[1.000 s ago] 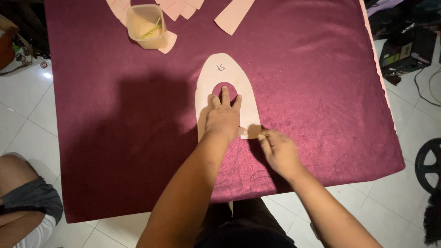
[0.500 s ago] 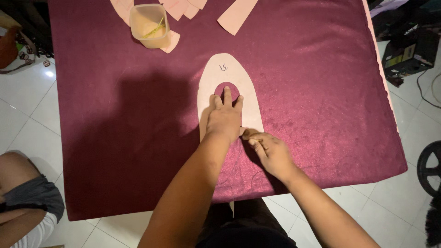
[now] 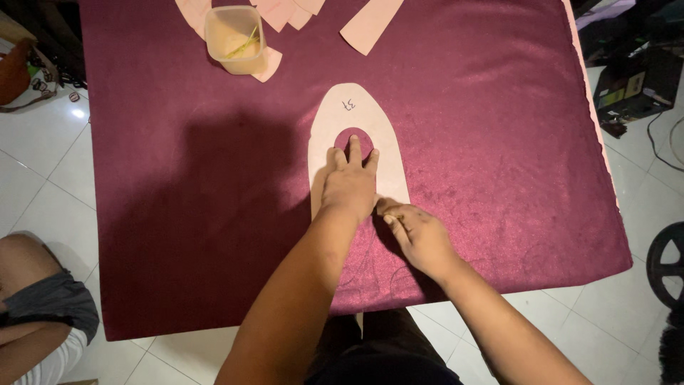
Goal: The person places a U-shaped paper pattern on a large piece of maroon fabric and traces its outline with a pencil. They repeat this process with another pattern, repositioning and tracing each one carefully.
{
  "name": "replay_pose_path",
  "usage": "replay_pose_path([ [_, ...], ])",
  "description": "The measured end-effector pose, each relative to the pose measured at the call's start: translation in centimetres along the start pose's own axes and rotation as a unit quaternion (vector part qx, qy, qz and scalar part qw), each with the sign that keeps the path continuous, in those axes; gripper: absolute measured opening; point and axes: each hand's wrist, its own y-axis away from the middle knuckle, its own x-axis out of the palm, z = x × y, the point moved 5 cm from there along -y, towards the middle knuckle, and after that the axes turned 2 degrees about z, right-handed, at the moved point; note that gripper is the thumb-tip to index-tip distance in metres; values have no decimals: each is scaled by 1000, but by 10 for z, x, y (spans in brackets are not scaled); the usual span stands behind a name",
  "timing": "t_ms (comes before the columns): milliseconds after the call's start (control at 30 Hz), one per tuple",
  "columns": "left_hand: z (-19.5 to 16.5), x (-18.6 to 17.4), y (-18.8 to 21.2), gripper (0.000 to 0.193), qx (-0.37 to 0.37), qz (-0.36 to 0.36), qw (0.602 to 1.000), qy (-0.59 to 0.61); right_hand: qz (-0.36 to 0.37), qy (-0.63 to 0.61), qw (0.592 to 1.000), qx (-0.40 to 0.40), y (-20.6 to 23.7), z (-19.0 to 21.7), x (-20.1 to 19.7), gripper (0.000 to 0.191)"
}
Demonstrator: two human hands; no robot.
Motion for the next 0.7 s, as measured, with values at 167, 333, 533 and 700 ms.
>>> replay_pose_path([
  [167,4,2,-2,81,14,-15,1000,24,-1,35,999,19,-8,-6,0,17],
  [333,5,0,-1,93,3,-7,1000,-21,-23,70,997,-16,-29,-10,1,15],
  [533,9,0,2,82,7,-4,1000,7,72,92,993,-21,-3,-5,4,15],
  [700,13,6,0,76,18,-47,997,56,3,24,999,27,5,-11,-7,20],
])
